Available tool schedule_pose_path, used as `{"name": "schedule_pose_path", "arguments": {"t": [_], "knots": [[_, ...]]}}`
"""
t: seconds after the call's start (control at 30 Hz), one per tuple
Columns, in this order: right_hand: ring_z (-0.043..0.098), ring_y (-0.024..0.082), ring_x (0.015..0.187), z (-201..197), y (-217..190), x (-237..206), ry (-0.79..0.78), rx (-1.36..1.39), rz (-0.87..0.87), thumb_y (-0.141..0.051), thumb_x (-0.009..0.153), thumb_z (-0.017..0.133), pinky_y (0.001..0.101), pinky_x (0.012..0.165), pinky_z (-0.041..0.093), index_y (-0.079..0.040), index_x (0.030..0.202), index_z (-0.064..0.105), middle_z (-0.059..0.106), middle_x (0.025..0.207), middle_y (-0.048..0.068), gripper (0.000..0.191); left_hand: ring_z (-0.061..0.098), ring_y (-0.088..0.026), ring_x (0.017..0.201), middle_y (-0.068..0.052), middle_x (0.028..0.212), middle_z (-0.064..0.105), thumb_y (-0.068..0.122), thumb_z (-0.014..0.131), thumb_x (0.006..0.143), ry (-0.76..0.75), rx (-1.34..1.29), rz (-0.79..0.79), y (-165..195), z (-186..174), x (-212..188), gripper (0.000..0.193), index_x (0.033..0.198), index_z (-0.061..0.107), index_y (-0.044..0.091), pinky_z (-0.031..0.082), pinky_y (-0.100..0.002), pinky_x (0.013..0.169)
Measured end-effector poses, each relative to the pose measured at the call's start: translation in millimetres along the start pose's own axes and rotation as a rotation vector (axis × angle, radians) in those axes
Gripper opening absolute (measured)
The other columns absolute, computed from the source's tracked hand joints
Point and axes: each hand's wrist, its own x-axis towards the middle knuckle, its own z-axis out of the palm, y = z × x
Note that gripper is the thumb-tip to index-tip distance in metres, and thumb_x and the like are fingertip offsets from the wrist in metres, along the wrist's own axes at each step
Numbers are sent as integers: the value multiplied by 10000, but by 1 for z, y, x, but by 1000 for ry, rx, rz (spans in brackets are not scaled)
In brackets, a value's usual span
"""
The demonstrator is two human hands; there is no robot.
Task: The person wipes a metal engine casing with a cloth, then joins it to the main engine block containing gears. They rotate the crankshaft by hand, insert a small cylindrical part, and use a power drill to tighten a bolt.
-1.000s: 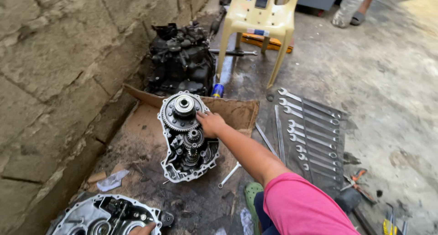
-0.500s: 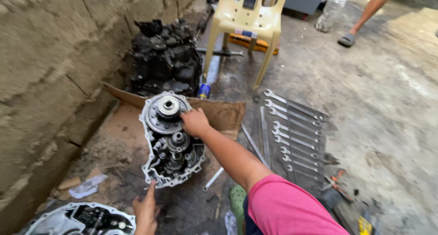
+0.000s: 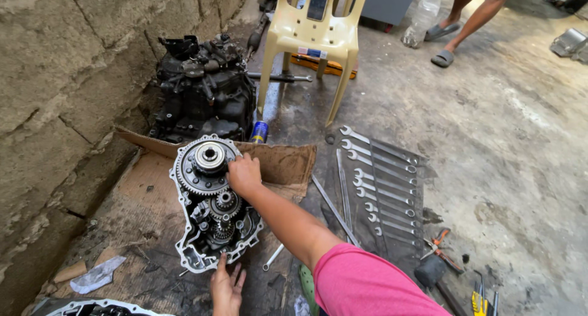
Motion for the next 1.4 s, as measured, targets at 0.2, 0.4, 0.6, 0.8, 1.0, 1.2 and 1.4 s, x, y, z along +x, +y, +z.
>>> {"name": "schedule_pose_path", "arguments": {"t": [0.2,0.4,0.6,0.8,1.0,1.2,1.4], "knots": [[637,297,1046,8,7,4,26,34,-20,-241,782,733,472,858,483,-103,887,779,723,1020,101,179,616,-338,1244,-172,1406,598,430,658,906,-124,-30,-58,-7,-7,-4,555,1414,545,234,456,-501,1043],[664,320,998,-2,12,2,34,73,-105,-231,759,729,488,821,501,-92,896,760,723,987,119,198,618,-331,1255,-165,1415,607,431,681,895,-168,-43,-84,-2,-9,-6,561,1390,549,202,449,-494,1059],[702,323,880,-28,10,-7,-140,315,90,-403,849,709,447,784,529,-102,896,766,746,886,125,310,613,-322,1259,-67,1381,626,373,718,861,-184,-6,-106,3,-3,-2,501,1325,620,211,464,-471,1041],[643,170,737,-8,-28,-52,-112,1017,89,-472,996,603,369,712,515,-53,906,732,708,779,78,448,619,-333,1206,-76,1265,669,316,749,848,-191,-52,-124,-3,17,-3,461,1277,628,202,479,-466,1022],[602,124,656,39,-55,-102,-162,1382,283,-341,979,669,292,624,491,1,844,707,668,718,36,369,649,-342,1129,-147,1224,658,315,745,842,-201,-294,-183,2,30,-7,443,1245,619,179,505,-462,999],[459,132,660,51,-100,-131,448,1249,249,-281,950,729,319,631,437,-2,802,602,551,687,64,341,667,-328,1001,-155,1141,676,423,798,784,-477,-534,-209,4,19,-5,571,1196,634,64,570,-469,868],[367,155,527,38,-78,-112,209,1119,287,-292,932,741,363,522,356,27,619,574,429,526,113,477,693,-309,1004,-122,1072,702,372,807,761,-167,-537,-301,3,23,-5,558,1205,575,126,570,-462,912]]}}
